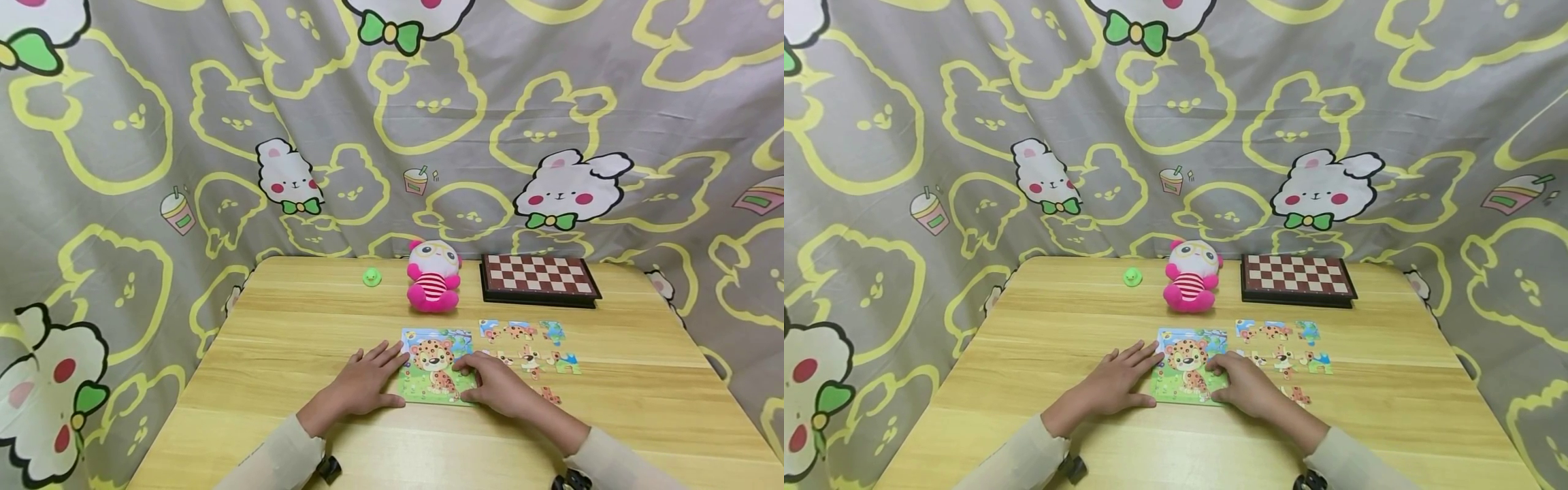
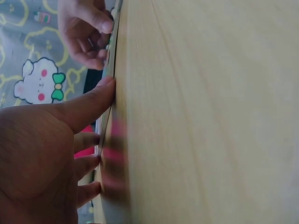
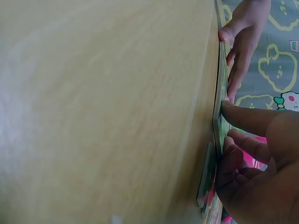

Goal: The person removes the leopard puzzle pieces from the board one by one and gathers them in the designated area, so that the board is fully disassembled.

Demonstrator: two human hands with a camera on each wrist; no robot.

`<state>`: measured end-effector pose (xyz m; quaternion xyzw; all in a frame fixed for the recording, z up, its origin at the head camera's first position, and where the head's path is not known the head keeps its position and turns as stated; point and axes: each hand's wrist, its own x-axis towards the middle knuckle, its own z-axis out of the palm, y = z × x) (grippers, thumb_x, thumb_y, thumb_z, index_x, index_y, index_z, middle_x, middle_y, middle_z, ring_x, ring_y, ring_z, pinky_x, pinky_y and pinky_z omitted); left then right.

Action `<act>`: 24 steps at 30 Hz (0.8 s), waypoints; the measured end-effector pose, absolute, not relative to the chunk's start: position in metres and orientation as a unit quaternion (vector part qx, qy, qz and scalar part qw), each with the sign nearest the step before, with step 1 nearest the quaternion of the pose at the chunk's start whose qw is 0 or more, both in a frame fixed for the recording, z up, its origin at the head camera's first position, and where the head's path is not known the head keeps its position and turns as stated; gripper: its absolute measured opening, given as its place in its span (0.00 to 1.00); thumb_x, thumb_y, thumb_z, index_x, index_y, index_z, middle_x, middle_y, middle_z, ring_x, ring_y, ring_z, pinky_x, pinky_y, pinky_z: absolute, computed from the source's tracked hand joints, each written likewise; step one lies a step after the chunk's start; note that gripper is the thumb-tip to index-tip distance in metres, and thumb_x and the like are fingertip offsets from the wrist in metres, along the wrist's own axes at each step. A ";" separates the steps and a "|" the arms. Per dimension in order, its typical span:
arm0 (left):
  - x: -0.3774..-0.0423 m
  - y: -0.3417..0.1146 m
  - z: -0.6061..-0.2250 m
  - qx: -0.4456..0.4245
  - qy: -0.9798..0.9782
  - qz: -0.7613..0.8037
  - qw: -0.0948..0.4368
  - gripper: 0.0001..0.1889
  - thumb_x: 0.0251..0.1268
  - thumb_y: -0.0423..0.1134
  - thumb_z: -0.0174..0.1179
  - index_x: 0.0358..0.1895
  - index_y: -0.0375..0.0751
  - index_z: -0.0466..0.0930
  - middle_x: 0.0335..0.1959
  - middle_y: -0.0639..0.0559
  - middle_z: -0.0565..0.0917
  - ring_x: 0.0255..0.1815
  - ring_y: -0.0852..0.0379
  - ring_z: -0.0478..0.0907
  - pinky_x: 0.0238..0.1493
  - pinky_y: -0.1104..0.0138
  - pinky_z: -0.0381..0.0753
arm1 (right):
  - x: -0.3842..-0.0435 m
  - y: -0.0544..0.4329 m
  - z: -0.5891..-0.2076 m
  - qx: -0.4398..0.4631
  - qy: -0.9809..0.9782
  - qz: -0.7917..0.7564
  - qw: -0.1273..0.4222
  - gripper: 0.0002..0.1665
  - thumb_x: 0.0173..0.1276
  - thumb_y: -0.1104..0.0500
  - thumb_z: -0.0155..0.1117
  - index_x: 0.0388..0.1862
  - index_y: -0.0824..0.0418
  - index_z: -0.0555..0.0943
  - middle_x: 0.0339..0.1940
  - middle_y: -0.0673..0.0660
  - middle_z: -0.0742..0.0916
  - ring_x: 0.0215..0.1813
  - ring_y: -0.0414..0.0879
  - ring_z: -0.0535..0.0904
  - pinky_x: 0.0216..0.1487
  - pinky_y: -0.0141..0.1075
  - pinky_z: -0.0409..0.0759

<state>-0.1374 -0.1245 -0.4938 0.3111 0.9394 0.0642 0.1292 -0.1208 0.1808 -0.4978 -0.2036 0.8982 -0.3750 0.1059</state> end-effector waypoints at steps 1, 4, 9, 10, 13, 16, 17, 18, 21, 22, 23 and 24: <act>-0.137 -0.124 -0.494 0.311 0.939 0.064 0.129 0.46 0.67 0.71 0.56 0.84 0.57 0.54 0.85 0.56 0.51 0.85 0.47 0.48 0.75 0.36 0.57 | -0.121 0.180 -0.497 -0.202 0.899 -0.373 0.106 0.28 0.59 0.59 0.80 0.59 0.58 0.82 0.43 0.47 0.82 0.39 0.42 0.73 0.40 0.33 0.74; -0.137 -0.124 -0.493 0.311 0.939 0.064 0.129 0.46 0.67 0.71 0.57 0.84 0.57 0.54 0.85 0.56 0.51 0.85 0.47 0.48 0.75 0.36 0.58 | -0.121 0.179 -0.496 -0.196 0.903 -0.366 0.111 0.30 0.59 0.60 0.80 0.61 0.59 0.81 0.42 0.47 0.81 0.40 0.42 0.73 0.41 0.34 0.74; -0.138 -0.124 -0.494 0.310 0.940 0.062 0.127 0.47 0.67 0.71 0.57 0.84 0.58 0.54 0.85 0.56 0.52 0.85 0.47 0.48 0.74 0.36 0.58 | -0.120 0.178 -0.496 -0.190 0.905 -0.365 0.108 0.31 0.59 0.60 0.80 0.61 0.60 0.80 0.40 0.47 0.79 0.40 0.43 0.71 0.41 0.34 0.72; -0.138 -0.124 -0.494 0.309 0.940 0.062 0.127 0.47 0.67 0.71 0.57 0.84 0.58 0.54 0.85 0.56 0.52 0.85 0.47 0.49 0.74 0.36 0.58 | -0.120 0.178 -0.496 -0.190 0.905 -0.365 0.105 0.31 0.59 0.60 0.81 0.61 0.60 0.80 0.40 0.47 0.78 0.40 0.43 0.71 0.41 0.34 0.72; -0.138 -0.124 -0.494 0.309 0.940 0.061 0.127 0.47 0.67 0.72 0.56 0.84 0.58 0.54 0.85 0.56 0.51 0.85 0.47 0.48 0.74 0.36 0.58 | -0.119 0.177 -0.496 -0.190 0.905 -0.368 0.098 0.31 0.59 0.60 0.81 0.61 0.60 0.81 0.40 0.47 0.78 0.40 0.42 0.71 0.39 0.33 0.72; -0.138 -0.124 -0.494 0.309 0.940 0.063 0.128 0.47 0.67 0.72 0.56 0.84 0.58 0.54 0.85 0.56 0.51 0.85 0.47 0.48 0.75 0.36 0.58 | -0.119 0.177 -0.495 -0.192 0.903 -0.373 0.093 0.29 0.59 0.61 0.80 0.59 0.59 0.81 0.40 0.47 0.78 0.39 0.42 0.71 0.39 0.32 0.73; -0.138 -0.124 -0.494 0.309 0.940 0.063 0.128 0.47 0.67 0.71 0.56 0.84 0.58 0.54 0.85 0.56 0.51 0.85 0.47 0.48 0.75 0.36 0.58 | -0.118 0.177 -0.494 -0.192 0.901 -0.377 0.093 0.28 0.59 0.61 0.80 0.59 0.58 0.82 0.40 0.47 0.78 0.39 0.42 0.71 0.38 0.32 0.73; -0.138 -0.124 -0.494 0.309 0.940 0.063 0.128 0.47 0.67 0.72 0.56 0.84 0.58 0.54 0.85 0.56 0.51 0.85 0.47 0.48 0.75 0.36 0.58 | -0.118 0.177 -0.493 -0.192 0.900 -0.381 0.092 0.27 0.60 0.61 0.80 0.58 0.58 0.82 0.40 0.48 0.78 0.38 0.42 0.71 0.38 0.32 0.73; -0.138 -0.125 -0.494 0.310 0.940 0.063 0.129 0.47 0.67 0.72 0.56 0.84 0.58 0.54 0.85 0.56 0.51 0.85 0.47 0.48 0.75 0.36 0.58 | -0.118 0.177 -0.490 -0.189 0.894 -0.396 0.088 0.24 0.61 0.63 0.78 0.56 0.58 0.83 0.41 0.48 0.80 0.36 0.42 0.72 0.36 0.32 0.74; -0.138 -0.125 -0.494 0.310 0.940 0.063 0.128 0.47 0.67 0.72 0.56 0.84 0.58 0.54 0.85 0.56 0.51 0.85 0.47 0.48 0.75 0.36 0.58 | -0.119 0.178 -0.490 -0.188 0.892 -0.401 0.087 0.23 0.61 0.63 0.78 0.55 0.58 0.83 0.40 0.48 0.81 0.36 0.42 0.72 0.36 0.32 0.74; -0.138 -0.125 -0.494 0.310 0.940 0.063 0.128 0.47 0.67 0.72 0.56 0.84 0.58 0.54 0.85 0.56 0.51 0.85 0.47 0.48 0.75 0.36 0.58 | -0.119 0.178 -0.489 -0.187 0.891 -0.404 0.086 0.22 0.62 0.64 0.77 0.54 0.58 0.83 0.40 0.48 0.82 0.36 0.42 0.73 0.36 0.32 0.75; -0.137 -0.125 -0.494 0.311 0.940 0.063 0.128 0.47 0.67 0.72 0.56 0.84 0.58 0.54 0.85 0.56 0.51 0.85 0.47 0.48 0.75 0.36 0.58 | -0.119 0.178 -0.489 -0.187 0.891 -0.406 0.085 0.21 0.62 0.64 0.77 0.54 0.57 0.84 0.40 0.48 0.82 0.35 0.42 0.73 0.36 0.32 0.75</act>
